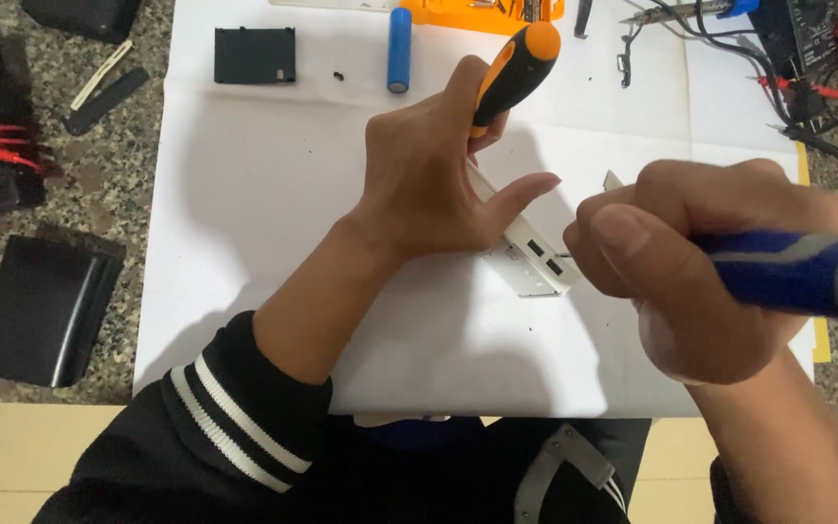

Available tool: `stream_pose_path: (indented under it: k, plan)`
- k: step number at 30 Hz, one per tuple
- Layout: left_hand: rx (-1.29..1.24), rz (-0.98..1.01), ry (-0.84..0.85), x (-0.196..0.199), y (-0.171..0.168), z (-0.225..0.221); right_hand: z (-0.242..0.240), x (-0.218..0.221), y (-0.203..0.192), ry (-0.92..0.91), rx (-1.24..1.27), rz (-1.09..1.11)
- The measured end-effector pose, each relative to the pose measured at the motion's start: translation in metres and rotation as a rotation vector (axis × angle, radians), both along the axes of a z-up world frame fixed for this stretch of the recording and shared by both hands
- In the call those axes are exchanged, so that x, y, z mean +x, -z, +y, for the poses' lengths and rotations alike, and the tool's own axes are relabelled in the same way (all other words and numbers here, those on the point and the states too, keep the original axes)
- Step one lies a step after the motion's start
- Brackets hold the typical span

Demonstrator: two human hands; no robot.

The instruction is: Disassembling a power bank casing using a utility knife and a screwdriver to pry it open.

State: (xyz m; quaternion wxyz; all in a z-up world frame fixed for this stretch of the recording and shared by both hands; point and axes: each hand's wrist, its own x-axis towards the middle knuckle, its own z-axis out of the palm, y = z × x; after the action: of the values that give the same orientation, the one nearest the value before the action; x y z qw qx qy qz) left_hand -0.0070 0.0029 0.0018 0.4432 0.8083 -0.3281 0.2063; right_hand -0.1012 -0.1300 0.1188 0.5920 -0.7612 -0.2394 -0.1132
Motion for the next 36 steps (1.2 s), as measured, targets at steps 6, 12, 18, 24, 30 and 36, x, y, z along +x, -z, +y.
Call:
stream_pose_path:
  k: [6, 12, 18, 24, 30, 36]
  plan:
    - [0.000, 0.012, -0.017, 0.000, 0.001, -0.001, -0.001, 0.000, 0.001, 0.030, 0.028, 0.009]
    - [0.009, 0.013, 0.002, 0.001, 0.002, -0.001, 0.000, -0.002, 0.002, 0.069, 0.022, 0.028]
    - [0.002, 0.026, -0.005, 0.002, 0.002, -0.003, -0.003, 0.001, 0.002, 0.069, 0.011, 0.038]
    - [0.016, 0.024, 0.005, 0.000, 0.001, -0.001, -0.005, -0.001, 0.004, 0.113, 0.108, 0.187]
    - [0.032, 0.082, -0.027, -0.001, -0.002, -0.001, -0.005, -0.014, 0.010, 0.161, -0.308, -0.132]
    - [-0.003, 0.005, -0.021, 0.000, 0.001, -0.001, 0.014, -0.023, 0.015, 0.060, -0.453, -0.231]
